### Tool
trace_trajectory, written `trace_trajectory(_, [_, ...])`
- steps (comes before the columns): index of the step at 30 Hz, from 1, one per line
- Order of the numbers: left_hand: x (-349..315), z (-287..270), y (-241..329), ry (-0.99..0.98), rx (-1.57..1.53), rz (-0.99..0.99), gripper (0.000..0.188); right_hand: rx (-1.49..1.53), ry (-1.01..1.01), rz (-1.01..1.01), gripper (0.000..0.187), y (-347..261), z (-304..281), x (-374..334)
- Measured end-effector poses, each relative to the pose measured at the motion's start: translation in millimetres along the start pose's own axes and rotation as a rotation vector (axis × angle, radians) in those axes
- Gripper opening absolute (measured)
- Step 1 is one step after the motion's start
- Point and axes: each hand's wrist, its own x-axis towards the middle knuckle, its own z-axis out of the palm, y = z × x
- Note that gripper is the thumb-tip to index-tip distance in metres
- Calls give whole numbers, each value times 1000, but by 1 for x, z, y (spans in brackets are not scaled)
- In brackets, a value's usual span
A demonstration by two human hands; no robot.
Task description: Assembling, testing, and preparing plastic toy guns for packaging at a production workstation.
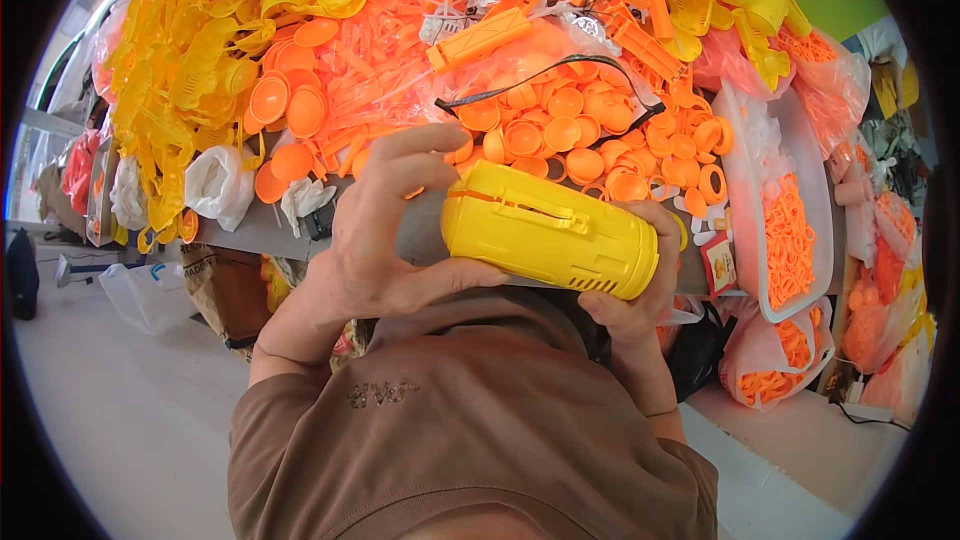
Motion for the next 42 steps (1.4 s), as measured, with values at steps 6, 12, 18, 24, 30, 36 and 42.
trace_trajectory(6, [-1,8,6,-48,122,-1,52,-190,-48,-134,78,2,0,2])
trace_trajectory(12, [1,9,6,-83,180,43,50,-285,27,-151,81,4,-2,-1])
trace_trajectory(18, [15,-1,0,-272,-50,42,51,-270,-53,-181,81,5,-6,-1])
trace_trajectory(24, [13,13,-17,-144,-203,94,58,-289,-74,-234,78,3,-5,4])
trace_trajectory(30, [-7,53,-25,248,-465,-163,45,-420,-124,-295,82,5,6,5])
trace_trajectory(36, [-2,53,-28,310,-449,-174,44,-408,-116,-284,82,3,12,7])
trace_trajectory(42, [-7,55,-34,331,-413,-141,48,-422,-139,-316,82,6,10,11])
